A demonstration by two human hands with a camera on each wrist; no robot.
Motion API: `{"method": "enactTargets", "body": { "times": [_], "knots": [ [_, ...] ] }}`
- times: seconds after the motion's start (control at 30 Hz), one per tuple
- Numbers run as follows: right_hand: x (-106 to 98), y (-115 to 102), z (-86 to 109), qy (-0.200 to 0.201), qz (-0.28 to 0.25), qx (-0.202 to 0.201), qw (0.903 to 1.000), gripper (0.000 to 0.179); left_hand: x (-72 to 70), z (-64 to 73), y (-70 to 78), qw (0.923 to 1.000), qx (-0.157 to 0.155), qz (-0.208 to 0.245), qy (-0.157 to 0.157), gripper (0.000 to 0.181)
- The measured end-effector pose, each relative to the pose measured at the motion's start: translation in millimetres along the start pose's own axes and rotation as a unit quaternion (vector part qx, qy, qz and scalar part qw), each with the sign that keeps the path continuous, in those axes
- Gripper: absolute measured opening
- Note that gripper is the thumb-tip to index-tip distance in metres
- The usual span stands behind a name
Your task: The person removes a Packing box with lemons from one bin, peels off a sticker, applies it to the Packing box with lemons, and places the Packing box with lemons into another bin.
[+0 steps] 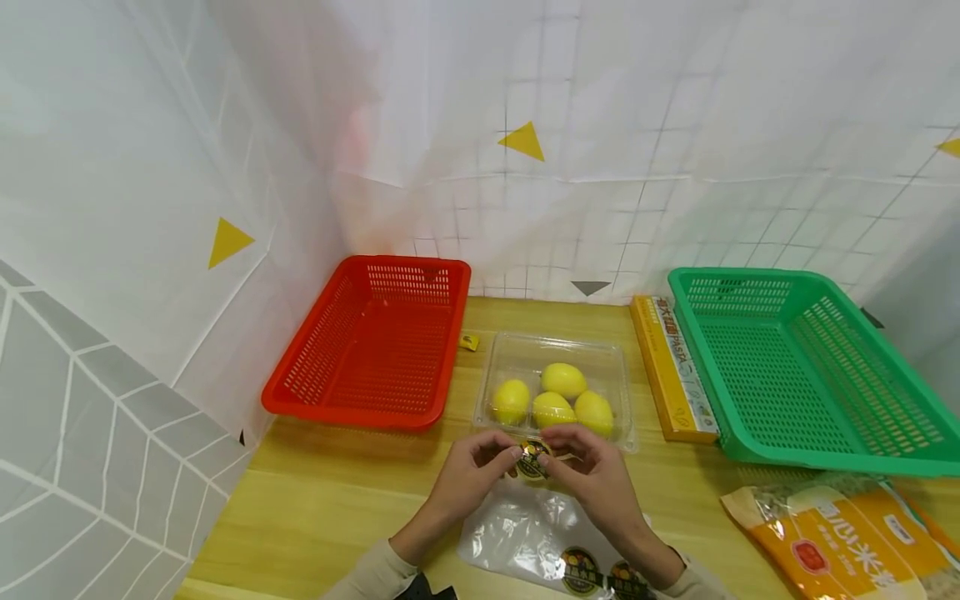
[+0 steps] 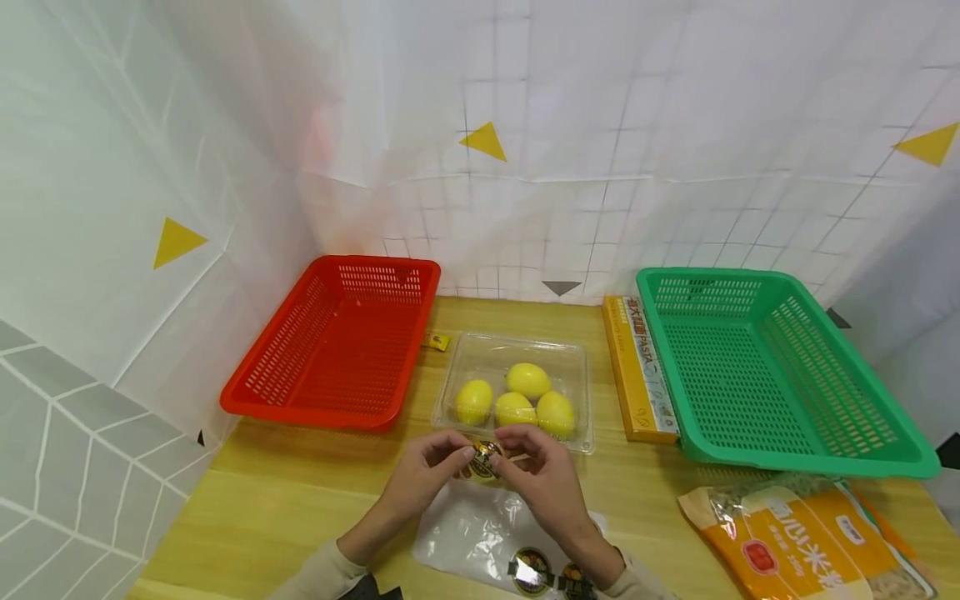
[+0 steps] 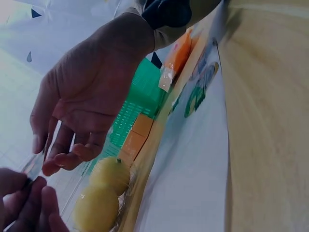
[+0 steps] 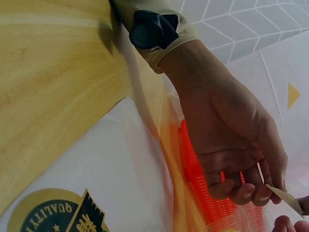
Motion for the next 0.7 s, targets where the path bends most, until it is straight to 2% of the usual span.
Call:
{"method": "enactTargets", "body": {
  "times": [0.2, 0.33, 0.7],
  "knots": [
    [-2, -1, -0.3, 0.019, 0.017, 0.028, 0.9993, 0.020, -3.0, -0.9, 1.0, 0.9986, -0.008, 0.034, 0.038, 0.013],
    [-5, -1, -2.2, 0.029, 0.025, 0.042, 0.9984, 0.015, -3.8, -2.4, 4.7, 0.9988, -0.001, 0.031, 0.039, 0.014],
    [-13, -9, -14.4, 0.045, 0.007, 0.007, 0.9990, 0.009, -7.3, -13.8, 18.2, 0.9991, 0.030, 0.013, 0.028, 0.015]
  ]
}}
Point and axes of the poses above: each hand's wrist, its own z-axis away from the middle knuckle, its own x-axis out of the palm, y = z × x, the point moved 5 cm from there along -z, towards the middle knuckle, and after that the axes turned 4 degrees about -x, right-handed, at the moved point
